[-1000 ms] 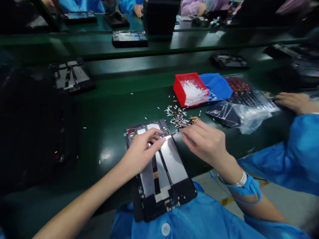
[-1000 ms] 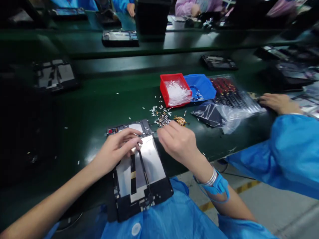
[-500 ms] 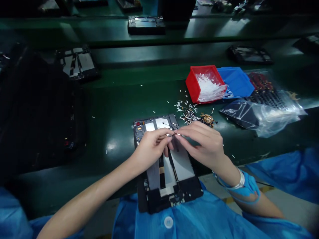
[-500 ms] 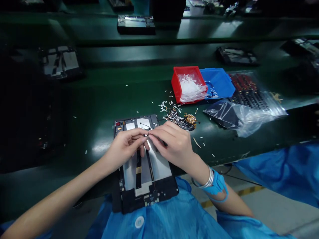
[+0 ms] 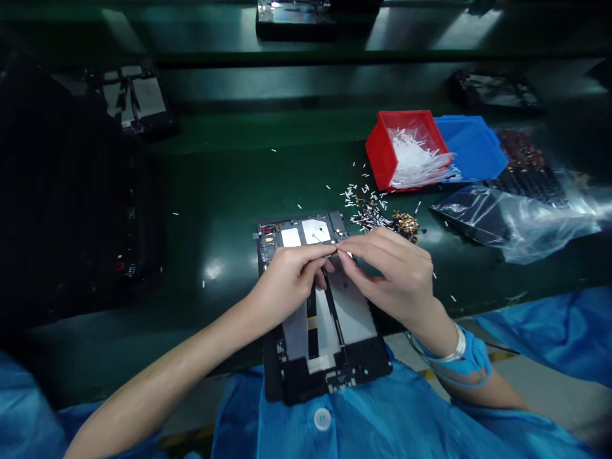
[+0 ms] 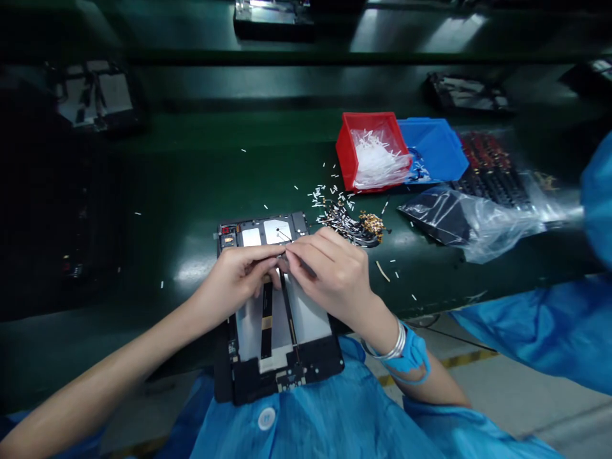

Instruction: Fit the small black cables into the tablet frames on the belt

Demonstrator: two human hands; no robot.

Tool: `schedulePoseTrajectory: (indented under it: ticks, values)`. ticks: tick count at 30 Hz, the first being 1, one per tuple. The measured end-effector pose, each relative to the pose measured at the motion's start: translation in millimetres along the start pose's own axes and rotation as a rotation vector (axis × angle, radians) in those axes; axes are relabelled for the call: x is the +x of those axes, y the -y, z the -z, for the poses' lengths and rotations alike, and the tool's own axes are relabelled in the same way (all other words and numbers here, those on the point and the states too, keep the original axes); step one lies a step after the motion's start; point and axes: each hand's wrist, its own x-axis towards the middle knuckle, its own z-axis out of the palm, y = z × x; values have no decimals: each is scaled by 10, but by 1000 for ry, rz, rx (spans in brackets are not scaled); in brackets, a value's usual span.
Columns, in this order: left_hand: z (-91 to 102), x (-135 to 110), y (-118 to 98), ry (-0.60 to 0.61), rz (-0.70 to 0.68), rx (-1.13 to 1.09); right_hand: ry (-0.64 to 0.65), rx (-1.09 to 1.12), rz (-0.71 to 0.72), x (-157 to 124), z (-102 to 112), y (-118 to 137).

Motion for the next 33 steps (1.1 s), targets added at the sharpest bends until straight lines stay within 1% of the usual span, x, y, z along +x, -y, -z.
schedulePoseTrajectory:
  ticks: [3,5,8,10,11,14,19,22,24,26,27,28,29,30,32,33]
  values:
    - [8,3,6,-15,1,7,-2,-29,20,17,-7,-2]
    - [12,13,12,-17,34,-18,-32,-45,30,28,-6,-8]
    - [20,40,5,-19,189,-138,-110,-62,7,37,-4,-6]
    - [27,57,-9,-22,283,-216,-124,-58,29,34,-18,3]
    - [29,63,-16,-22,302,-241,-117,-52,56,29,-33,6]
    - [25,62,-16,-17,272,-278,-91,-26,121,3,-102,0]
    - [-1,33,45,-13,164,-292,-88,18,91,-46,-194,12]
    - [6,30,47,-26,133,-221,-83,-14,69,-38,-188,87]
    - [25,40,23,-36,162,-207,-60,-39,71,14,-143,82]
    - [50,55,-10,-62,230,-252,-86,-122,56,115,-55,-64]
    - [62,63,-28,-76,262,-286,-129,-190,22,182,4,-204]
    - [75,69,-45,-83,284,-316,-191,-289,-36,254,69,-383]
    - [87,74,-61,-83,293,-340,-262,-375,-124,326,132,-587]
    - [98,77,-75,-77,291,-356,-303,-450,-229,392,190,-796]
    - [119,77,-94,-60,276,-378,-186,-573,-300,480,264,-1127]
    - [127,75,-98,-53,271,-386,-129,-602,-296,495,277,-1207]
